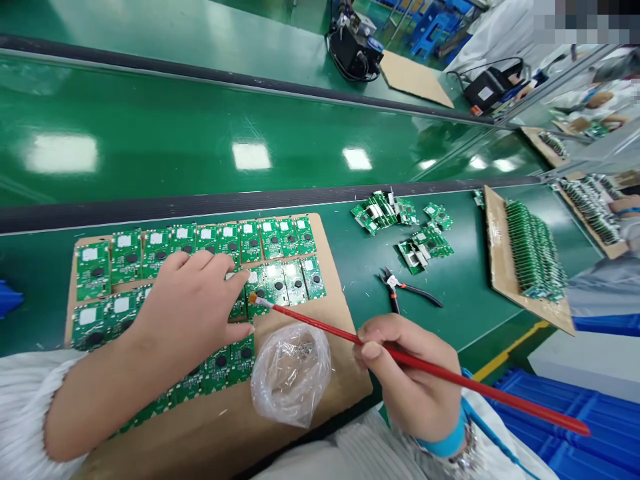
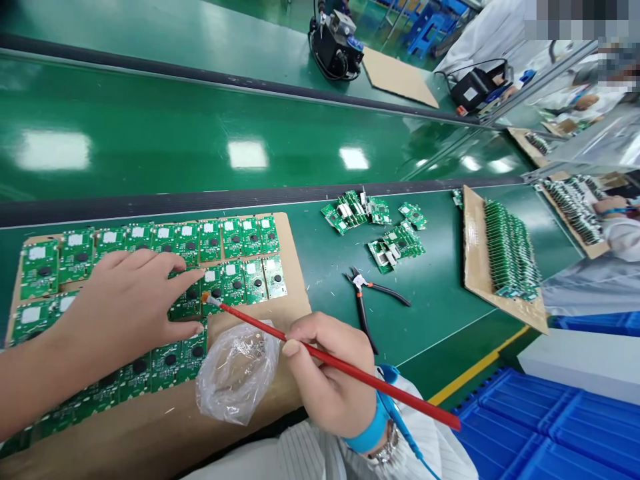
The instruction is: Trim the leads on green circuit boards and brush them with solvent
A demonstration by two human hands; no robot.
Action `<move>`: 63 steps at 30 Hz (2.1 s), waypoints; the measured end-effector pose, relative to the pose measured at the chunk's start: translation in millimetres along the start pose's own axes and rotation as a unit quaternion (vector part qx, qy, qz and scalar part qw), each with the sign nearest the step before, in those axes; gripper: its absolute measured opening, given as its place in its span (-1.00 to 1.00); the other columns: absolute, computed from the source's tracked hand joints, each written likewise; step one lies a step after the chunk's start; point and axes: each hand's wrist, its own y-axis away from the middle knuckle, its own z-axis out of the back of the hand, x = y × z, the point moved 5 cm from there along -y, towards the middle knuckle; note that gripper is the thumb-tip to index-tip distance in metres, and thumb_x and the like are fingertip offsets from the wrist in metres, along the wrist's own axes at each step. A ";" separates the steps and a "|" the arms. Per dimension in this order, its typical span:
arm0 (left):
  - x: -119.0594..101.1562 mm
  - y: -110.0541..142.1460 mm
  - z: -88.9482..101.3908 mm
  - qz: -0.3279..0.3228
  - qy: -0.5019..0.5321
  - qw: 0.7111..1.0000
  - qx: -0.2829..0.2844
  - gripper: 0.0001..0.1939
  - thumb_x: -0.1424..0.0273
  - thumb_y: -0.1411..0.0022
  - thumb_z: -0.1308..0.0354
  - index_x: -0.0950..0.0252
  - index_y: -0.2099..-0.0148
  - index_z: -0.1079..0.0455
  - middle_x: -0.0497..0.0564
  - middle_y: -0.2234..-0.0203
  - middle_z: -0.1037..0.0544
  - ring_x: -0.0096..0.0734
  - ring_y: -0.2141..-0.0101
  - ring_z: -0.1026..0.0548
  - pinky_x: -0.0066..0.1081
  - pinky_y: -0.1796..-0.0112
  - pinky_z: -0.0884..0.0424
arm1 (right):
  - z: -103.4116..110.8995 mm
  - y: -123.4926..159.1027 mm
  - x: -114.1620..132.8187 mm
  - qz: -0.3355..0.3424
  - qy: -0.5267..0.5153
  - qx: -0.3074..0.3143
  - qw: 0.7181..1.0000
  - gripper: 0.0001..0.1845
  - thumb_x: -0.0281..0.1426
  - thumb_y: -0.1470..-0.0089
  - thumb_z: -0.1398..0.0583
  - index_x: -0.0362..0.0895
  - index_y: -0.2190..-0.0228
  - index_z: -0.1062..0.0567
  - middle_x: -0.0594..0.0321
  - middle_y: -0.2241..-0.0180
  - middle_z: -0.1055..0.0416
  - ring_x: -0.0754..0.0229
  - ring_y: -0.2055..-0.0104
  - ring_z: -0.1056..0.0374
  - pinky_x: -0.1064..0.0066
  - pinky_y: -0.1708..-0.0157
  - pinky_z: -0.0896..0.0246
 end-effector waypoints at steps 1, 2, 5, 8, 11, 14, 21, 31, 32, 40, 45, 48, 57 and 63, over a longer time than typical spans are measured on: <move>3.4 2.4 -0.4 0.003 -0.004 1.000 0.001 -0.52 0.08 0.10 -0.26 0.28 0.17 -0.49 0.15 0.27 -0.51 -0.01 0.28 -0.42 -0.15 0.32 -0.22 | -3.8 -2.0 0.9 0.000 -0.002 0.005 1.000 -0.86 -0.49 -0.07 -0.15 -0.12 0.51 -0.37 0.35 0.63 -0.30 0.35 0.61 -0.22 0.52 0.63 -0.11; 6.9 4.7 -1.4 0.007 -0.008 1.000 0.004 -0.53 0.09 0.10 -0.26 0.27 0.17 -0.50 0.15 0.28 -0.51 -0.01 0.29 -0.42 -0.15 0.33 -0.22 | -7.8 -4.1 2.1 0.002 -0.004 0.011 1.000 -0.85 -0.48 -0.07 -0.16 -0.12 0.52 -0.36 0.35 0.63 -0.30 0.36 0.62 -0.22 0.53 0.63 -0.11; 14.1 9.5 -4.7 0.016 -0.008 1.000 0.012 -0.56 0.10 0.08 -0.25 0.25 0.18 -0.50 0.15 0.28 -0.52 0.00 0.28 -0.43 -0.16 0.34 -0.22 | -18.4 -10.0 5.4 0.005 -0.012 0.017 1.000 -0.85 -0.47 -0.08 -0.16 -0.12 0.52 -0.37 0.37 0.64 -0.32 0.37 0.62 -0.23 0.54 0.62 -0.13; 15.3 9.8 -6.1 0.019 -0.002 1.000 0.019 -0.58 0.11 0.07 -0.25 0.24 0.18 -0.51 0.15 0.26 -0.53 0.00 0.27 -0.43 -0.16 0.33 -0.23 | -26.0 -14.1 7.0 0.004 -0.012 0.015 1.000 -0.85 -0.46 -0.08 -0.16 -0.12 0.52 -0.38 0.37 0.64 -0.32 0.38 0.62 -0.23 0.55 0.62 -0.13; 13.5 7.9 -5.4 0.018 -0.002 1.000 0.022 -0.59 0.11 0.06 -0.26 0.24 0.19 -0.52 0.15 0.26 -0.53 0.00 0.27 -0.44 -0.16 0.33 -0.24 | -31.3 -17.2 9.2 0.002 -0.001 0.025 1.000 -0.83 -0.43 -0.08 -0.15 -0.14 0.54 -0.38 0.35 0.64 -0.33 0.38 0.63 -0.23 0.55 0.64 -0.13; 12.1 7.0 -4.8 0.015 -0.005 1.000 0.020 -0.61 0.11 0.04 -0.26 0.24 0.21 -0.52 0.14 0.27 -0.53 -0.02 0.27 -0.44 -0.17 0.31 -0.24 | -34.4 -18.7 13.7 0.001 0.013 0.041 0.999 -0.81 -0.43 -0.08 -0.14 -0.14 0.56 -0.37 0.35 0.65 -0.33 0.38 0.63 -0.24 0.55 0.64 -0.12; 11.3 8.0 -5.8 0.012 -0.007 1.000 0.023 -0.60 0.11 0.04 -0.25 0.26 0.20 -0.51 0.17 0.25 -0.53 0.02 0.24 -0.44 -0.14 0.32 -0.24 | -32.4 -15.4 22.7 0.035 0.039 0.060 0.997 -0.84 -0.49 -0.04 -0.14 -0.13 0.56 -0.36 0.36 0.65 -0.34 0.40 0.67 -0.20 0.57 0.68 -0.08; 12.3 9.7 -8.3 0.017 -0.008 0.999 0.037 -0.59 0.12 0.01 -0.24 0.25 0.15 -0.50 0.16 0.21 -0.53 0.02 0.22 -0.44 -0.12 0.29 -0.25 | -18.5 -8.6 24.4 0.045 0.079 0.029 0.995 -0.82 -0.49 -0.05 -0.15 -0.13 0.57 -0.37 0.37 0.64 -0.35 0.41 0.63 -0.25 0.59 0.62 -0.12; 12.2 9.5 -8.6 0.018 -0.006 0.999 0.037 -0.60 0.13 0.00 -0.23 0.26 0.16 -0.50 0.17 0.20 -0.53 0.02 0.21 -0.43 -0.12 0.29 -0.24 | -17.2 -7.1 22.9 0.041 0.076 0.029 0.996 -0.82 -0.49 -0.05 -0.15 -0.13 0.56 -0.37 0.37 0.63 -0.35 0.41 0.62 -0.25 0.58 0.62 -0.12; 15.3 11.6 -3.3 0.026 0.001 0.999 0.024 -0.58 0.11 0.00 -0.21 0.25 0.14 -0.50 0.17 0.20 -0.53 0.02 0.23 -0.43 -0.12 0.30 -0.23 | -11.5 -4.8 10.4 0.023 0.030 0.021 0.999 -0.88 -0.52 -0.06 -0.16 -0.10 0.48 -0.38 0.37 0.60 -0.32 0.38 0.58 -0.24 0.56 0.60 -0.14; 27.7 25.4 2.2 0.037 -0.016 0.999 0.014 -0.54 0.13 0.01 -0.19 0.26 0.09 -0.49 0.21 0.22 -0.52 0.06 0.28 -0.43 -0.11 0.32 -0.21 | -24.6 -18.4 28.6 0.082 0.017 0.068 0.994 -0.91 -0.55 0.00 -0.17 -0.13 0.44 -0.41 0.34 0.55 -0.40 0.38 0.53 -0.33 0.59 0.53 -0.25; 31.1 31.6 0.2 0.044 -0.015 0.999 0.020 -0.53 0.16 0.02 -0.21 0.26 0.07 -0.49 0.20 0.23 -0.52 0.07 0.27 -0.43 -0.10 0.31 -0.21 | -34.9 -23.3 36.5 0.102 0.001 0.092 0.991 -0.89 -0.59 0.03 -0.15 -0.16 0.47 -0.42 0.29 0.55 -0.41 0.36 0.52 -0.36 0.58 0.51 -0.29; 32.7 34.1 -8.2 0.049 -0.022 0.998 0.025 -0.59 0.14 0.03 -0.20 0.23 0.15 -0.51 0.18 0.23 -0.53 0.02 0.28 -0.43 -0.14 0.35 -0.20 | -52.6 -19.5 41.2 0.150 -0.005 0.126 0.981 -0.83 -0.64 0.07 -0.12 -0.18 0.45 -0.44 0.21 0.52 -0.46 0.30 0.46 -0.40 0.51 0.43 -0.36; 32.6 34.6 -9.1 0.051 -0.015 0.998 0.017 -0.57 0.14 0.04 -0.21 0.26 0.14 -0.51 0.19 0.23 -0.54 0.02 0.26 -0.44 -0.13 0.33 -0.21 | -55.8 -15.2 42.1 0.162 -0.007 0.168 0.972 -0.83 -0.62 0.06 -0.08 -0.16 0.44 -0.41 0.20 0.53 -0.44 0.27 0.46 -0.40 0.47 0.44 -0.36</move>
